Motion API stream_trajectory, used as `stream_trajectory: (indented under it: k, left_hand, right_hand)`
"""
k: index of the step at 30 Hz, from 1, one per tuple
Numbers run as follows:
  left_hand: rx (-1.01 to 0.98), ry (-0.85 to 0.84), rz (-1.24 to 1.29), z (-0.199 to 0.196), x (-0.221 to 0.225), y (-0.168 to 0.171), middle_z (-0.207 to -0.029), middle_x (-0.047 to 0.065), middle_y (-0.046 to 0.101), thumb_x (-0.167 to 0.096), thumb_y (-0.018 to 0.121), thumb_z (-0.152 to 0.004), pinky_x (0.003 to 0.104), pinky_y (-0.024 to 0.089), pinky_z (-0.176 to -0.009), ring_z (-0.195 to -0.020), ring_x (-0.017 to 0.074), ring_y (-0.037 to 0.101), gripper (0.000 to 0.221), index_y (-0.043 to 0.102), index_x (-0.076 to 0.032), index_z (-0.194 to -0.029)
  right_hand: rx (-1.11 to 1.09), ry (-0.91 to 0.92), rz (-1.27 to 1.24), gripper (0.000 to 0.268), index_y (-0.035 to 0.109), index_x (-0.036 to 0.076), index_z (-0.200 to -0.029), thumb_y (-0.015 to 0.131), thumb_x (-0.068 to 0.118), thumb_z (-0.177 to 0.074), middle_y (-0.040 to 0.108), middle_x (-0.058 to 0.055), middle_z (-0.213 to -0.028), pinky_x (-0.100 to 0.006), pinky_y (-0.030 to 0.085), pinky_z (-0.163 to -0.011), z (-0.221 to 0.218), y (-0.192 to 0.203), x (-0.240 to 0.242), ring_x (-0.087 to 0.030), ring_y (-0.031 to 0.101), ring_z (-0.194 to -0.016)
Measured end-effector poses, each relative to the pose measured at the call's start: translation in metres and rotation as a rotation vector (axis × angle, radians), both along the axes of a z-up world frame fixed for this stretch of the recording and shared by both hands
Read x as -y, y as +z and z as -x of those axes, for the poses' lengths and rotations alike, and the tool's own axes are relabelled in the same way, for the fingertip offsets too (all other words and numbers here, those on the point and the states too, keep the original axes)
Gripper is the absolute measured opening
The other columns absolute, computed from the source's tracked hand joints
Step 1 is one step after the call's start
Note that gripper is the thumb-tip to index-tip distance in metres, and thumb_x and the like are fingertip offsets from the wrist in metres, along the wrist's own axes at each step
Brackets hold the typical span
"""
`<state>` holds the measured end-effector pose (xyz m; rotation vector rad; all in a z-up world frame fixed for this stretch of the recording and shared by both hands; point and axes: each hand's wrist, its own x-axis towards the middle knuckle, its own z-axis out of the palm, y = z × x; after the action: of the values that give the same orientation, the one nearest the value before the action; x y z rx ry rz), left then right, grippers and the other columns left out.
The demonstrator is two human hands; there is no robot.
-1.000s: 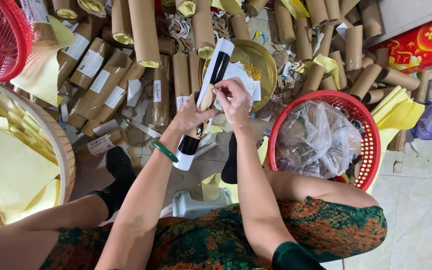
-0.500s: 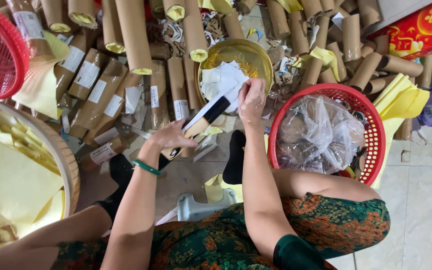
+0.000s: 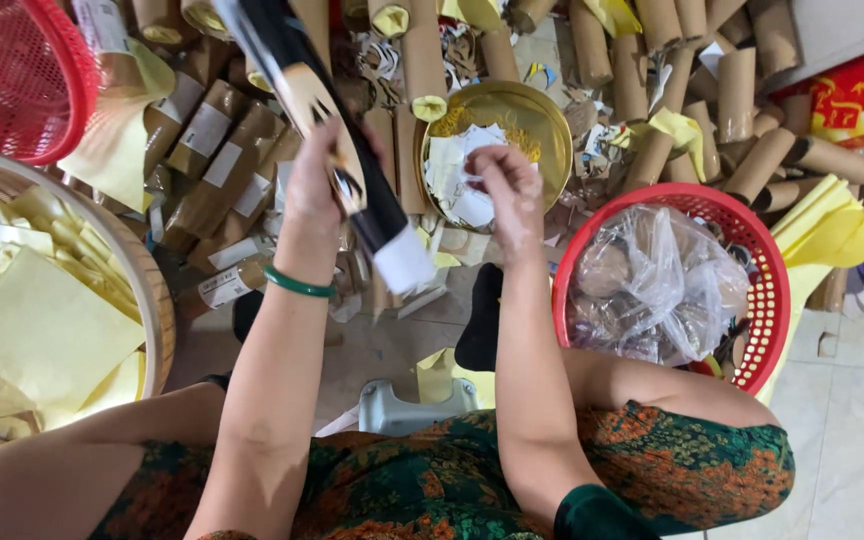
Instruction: The person wraps cardboard tubes with paper by hand. They apply labels to the tubes and then wrap them in yellow paper, tucking the paper into the ends of the tubes.
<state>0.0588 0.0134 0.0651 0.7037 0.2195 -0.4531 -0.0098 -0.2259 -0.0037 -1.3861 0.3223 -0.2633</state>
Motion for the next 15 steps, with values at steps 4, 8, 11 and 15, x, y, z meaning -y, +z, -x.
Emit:
stream_trajectory:
  k: [4,8,11,15]
  left_hand:
    - [-0.016,0.215,0.18,-0.03,-0.001,0.02,-0.087,0.012,0.067,-0.026,0.066,-0.095,0.039,0.061,-0.076,-0.081,0.0243,0.069,0.024,0.059,-0.004,-0.1]
    - [-0.038,0.309,0.312,-0.039,-0.003,0.034,-0.087,0.011,0.066,-0.034,0.073,-0.094,0.039,0.062,-0.081,-0.082,0.0243,0.068,0.036,0.059,-0.001,-0.098]
    - [-0.06,0.339,0.339,-0.037,-0.003,0.042,-0.086,0.011,0.066,-0.038,0.076,-0.09,0.038,0.062,-0.082,-0.082,0.0239,0.069,0.041,0.059,-0.002,-0.097]
    - [0.006,0.408,0.323,-0.035,-0.005,0.039,-0.088,0.01,0.067,-0.041,0.08,-0.086,0.038,0.063,-0.085,-0.083,0.0228,0.069,0.045,0.06,-0.003,-0.096]
  right_hand:
    - [0.087,0.176,-0.294,0.008,0.067,-0.001,-0.105,0.066,0.005,-0.101,0.072,-0.009,-0.094,-0.031,0.058,-0.077,0.014,0.04,-0.023,-0.017,0.069,-0.085]
    - [0.302,0.263,-0.364,0.008,0.068,-0.004,-0.104,0.066,0.003,-0.101,0.071,-0.012,-0.095,-0.031,0.054,-0.075,0.03,0.091,-0.038,-0.017,0.066,-0.082]
    - [0.345,0.222,-0.233,0.011,0.07,-0.006,-0.107,0.067,0.002,-0.101,0.071,-0.013,-0.098,-0.029,0.052,-0.073,0.045,0.124,-0.049,-0.015,0.065,-0.08]
    - [0.351,0.114,0.036,0.015,0.072,-0.009,-0.112,0.068,0.002,-0.102,0.071,-0.015,-0.101,-0.027,0.052,-0.066,0.056,0.132,-0.061,-0.015,0.066,-0.077]
